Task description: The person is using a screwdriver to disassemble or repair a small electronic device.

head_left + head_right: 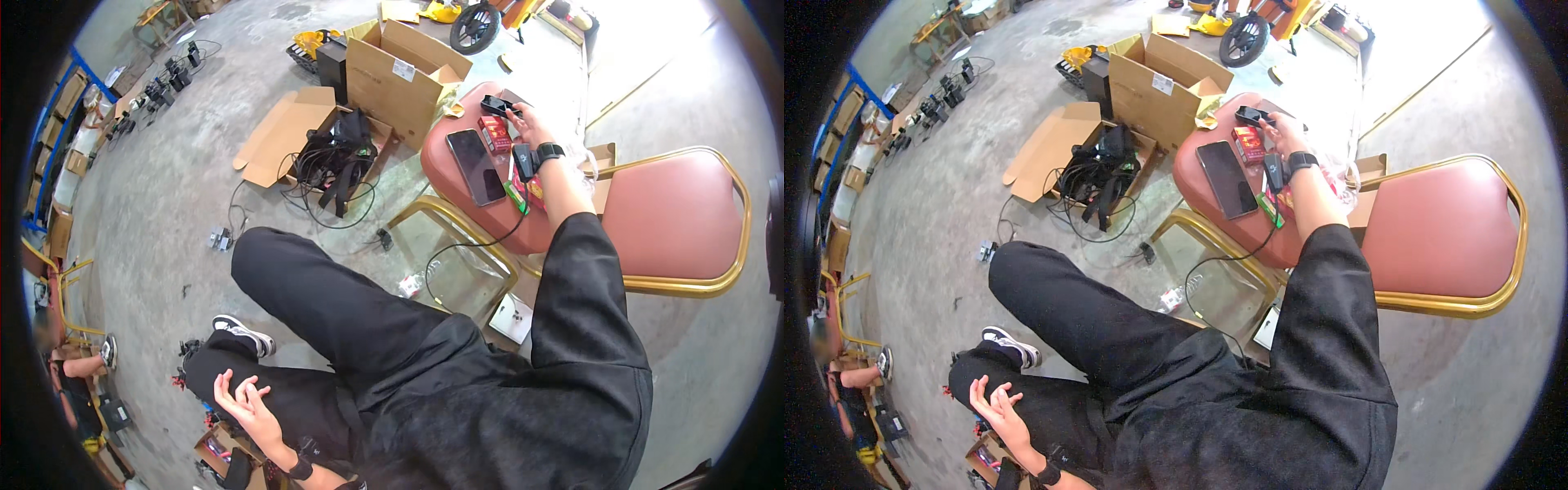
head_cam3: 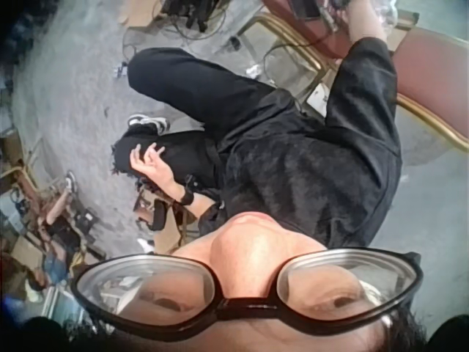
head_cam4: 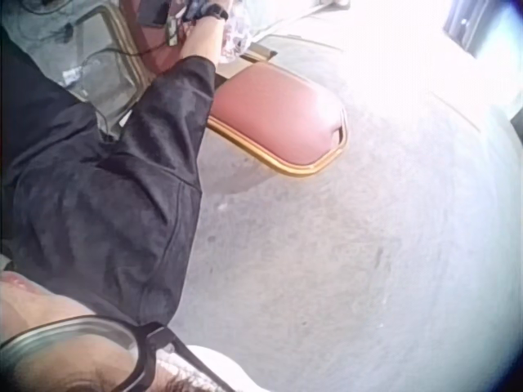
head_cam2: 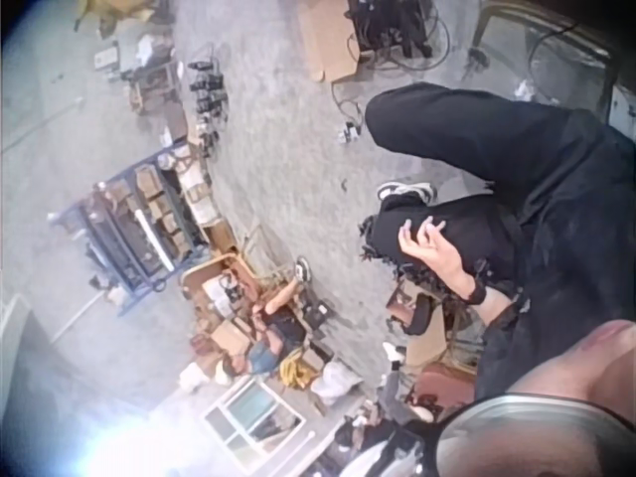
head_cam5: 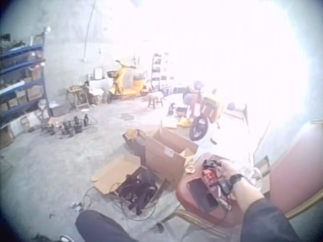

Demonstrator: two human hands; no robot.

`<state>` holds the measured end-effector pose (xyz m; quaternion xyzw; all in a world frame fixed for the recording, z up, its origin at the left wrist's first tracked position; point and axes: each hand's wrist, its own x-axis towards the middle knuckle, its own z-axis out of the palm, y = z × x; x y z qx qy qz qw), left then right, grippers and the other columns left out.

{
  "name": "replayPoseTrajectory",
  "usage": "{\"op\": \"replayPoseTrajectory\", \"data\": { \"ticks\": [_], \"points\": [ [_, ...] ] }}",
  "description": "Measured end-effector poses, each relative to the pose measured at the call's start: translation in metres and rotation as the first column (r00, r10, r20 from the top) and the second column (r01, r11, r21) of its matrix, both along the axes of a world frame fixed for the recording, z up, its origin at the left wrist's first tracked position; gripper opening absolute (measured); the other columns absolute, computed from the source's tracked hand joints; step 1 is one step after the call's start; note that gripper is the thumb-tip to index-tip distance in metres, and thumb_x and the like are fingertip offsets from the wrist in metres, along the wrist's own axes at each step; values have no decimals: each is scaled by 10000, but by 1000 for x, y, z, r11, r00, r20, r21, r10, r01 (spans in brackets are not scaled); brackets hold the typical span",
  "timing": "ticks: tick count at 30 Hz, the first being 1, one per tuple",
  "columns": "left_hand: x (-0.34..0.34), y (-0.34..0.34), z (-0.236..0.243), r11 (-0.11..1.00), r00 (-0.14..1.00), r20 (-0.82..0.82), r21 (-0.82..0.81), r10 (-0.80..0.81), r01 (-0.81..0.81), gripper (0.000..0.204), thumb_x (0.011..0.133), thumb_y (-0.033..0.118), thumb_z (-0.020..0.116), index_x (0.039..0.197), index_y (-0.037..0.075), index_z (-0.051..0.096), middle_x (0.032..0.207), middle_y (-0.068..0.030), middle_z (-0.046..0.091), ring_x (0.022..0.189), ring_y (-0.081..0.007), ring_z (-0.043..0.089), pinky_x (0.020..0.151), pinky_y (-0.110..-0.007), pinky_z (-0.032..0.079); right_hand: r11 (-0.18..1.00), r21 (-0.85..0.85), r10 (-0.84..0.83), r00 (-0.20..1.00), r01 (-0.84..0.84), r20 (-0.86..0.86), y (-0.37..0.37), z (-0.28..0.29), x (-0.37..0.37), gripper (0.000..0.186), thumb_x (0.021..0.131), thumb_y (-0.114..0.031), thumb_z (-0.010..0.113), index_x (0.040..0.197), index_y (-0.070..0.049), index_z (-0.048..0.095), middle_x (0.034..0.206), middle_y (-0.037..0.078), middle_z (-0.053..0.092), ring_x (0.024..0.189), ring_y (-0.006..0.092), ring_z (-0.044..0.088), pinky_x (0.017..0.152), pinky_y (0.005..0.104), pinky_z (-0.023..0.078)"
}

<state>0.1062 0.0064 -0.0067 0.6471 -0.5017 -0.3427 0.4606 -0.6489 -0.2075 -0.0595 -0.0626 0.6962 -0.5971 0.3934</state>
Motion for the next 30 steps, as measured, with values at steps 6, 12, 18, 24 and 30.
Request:
{"op": "replayPoseTrajectory", "data": {
  "ticks": [6,12,18,24,30],
  "points": [
    [12,-11,9,981,987,-15,-104,162,-163,549,1004,89,504,1480,32,237,1390,-177,456,930,-211,618,690,-284,549,962,-248,38,950,-119,-310,14,16,13,409,959,-231,593,1355,-179,501,1333,131,556,943,242,703,692,301,521],
    [31,-24,29,939,983,-128,-301,130,-163,481,994,112,494,1408,-75,334,1357,-173,489,895,-228,668,713,-311,550,794,-11,368,495,-607,-787,26,105,76,361,958,-124,564,1316,-94,595,1262,78,630,892,169,685,682,223,525],
    [45,-48,63,937,803,-593,-246,58,-249,441,977,155,508,1365,-15,388,1193,-217,583,866,-261,664,721,-325,513,674,-130,525,595,-728,-608,20,212,218,346,1010,-194,544,1300,-5,547,1121,87,648,634,88,617,477,169,443],
    [71,-99,74,975,861,-500,-223,-93,-24,416,969,184,497,1330,-17,445,1129,-186,606,867,-218,638,744,-302,476,280,-39,726,238,-959,-645,10,236,381,291,1005,-211,549,1206,-4,589,988,62,661,560,82,591,467,203,440],
    [88,-167,-41,974,877,-479,181,-34,136,303,993,207,520,1244,37,533,1012,-103,674,769,-181,665,696,-311,518,-170,-158,873,-74,-973,-483,-22,151,558,251,932,-297,696,967,-50,724,831,42,730,625,86,675,552,230,530]
  ]
}}
